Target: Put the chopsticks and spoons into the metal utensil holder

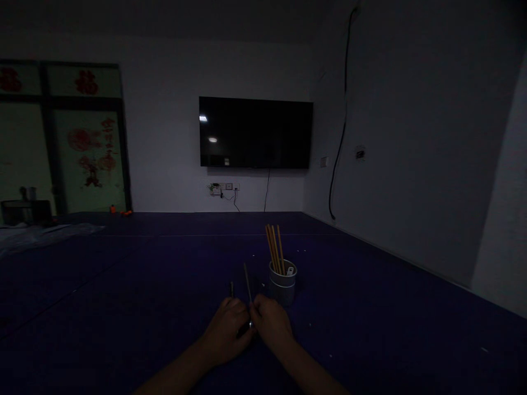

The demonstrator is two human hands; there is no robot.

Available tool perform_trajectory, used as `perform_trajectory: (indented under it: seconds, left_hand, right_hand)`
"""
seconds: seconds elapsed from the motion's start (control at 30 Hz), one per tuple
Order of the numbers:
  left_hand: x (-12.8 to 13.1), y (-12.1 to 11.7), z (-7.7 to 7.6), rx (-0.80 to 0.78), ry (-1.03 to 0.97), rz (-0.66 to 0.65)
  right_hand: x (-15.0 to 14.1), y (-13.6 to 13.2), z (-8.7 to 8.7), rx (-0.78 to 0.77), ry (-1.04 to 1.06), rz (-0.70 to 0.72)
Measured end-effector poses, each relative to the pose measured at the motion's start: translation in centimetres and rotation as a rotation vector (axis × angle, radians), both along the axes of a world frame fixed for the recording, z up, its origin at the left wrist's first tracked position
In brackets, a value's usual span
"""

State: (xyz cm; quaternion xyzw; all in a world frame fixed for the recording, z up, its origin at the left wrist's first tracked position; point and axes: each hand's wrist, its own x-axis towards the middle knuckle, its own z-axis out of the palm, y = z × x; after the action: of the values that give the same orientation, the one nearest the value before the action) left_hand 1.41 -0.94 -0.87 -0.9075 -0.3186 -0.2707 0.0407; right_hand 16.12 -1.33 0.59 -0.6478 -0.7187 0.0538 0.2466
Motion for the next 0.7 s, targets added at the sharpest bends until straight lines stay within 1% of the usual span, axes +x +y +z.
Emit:
perform_trajectory:
  seconds: [0.2,0.4,0.57,0.7]
  left_hand:
    - [0.0,0.2,-0.1,-0.023,0.023,-0.004]
    - [0.2,0.1,0.1,-0.061,0.022,-0.007]
    - [0.6,-0.2,0.0,-0.101,-0.031,0.043]
    - [0.9,-0.1,-0.2,-0.124,-0.043,0.05]
  right_hand:
    - [0.0,0.1,-0.1,-0.041,-0.014,0.012]
    - [0.1,0.3,-0.4,-0.066,-0.029,0.063]
    - [0.4,1.1,-0.8,-0.072,0.097,0.101]
    - [0.7,1.6,-1.0,-0.056,0.132,0.1]
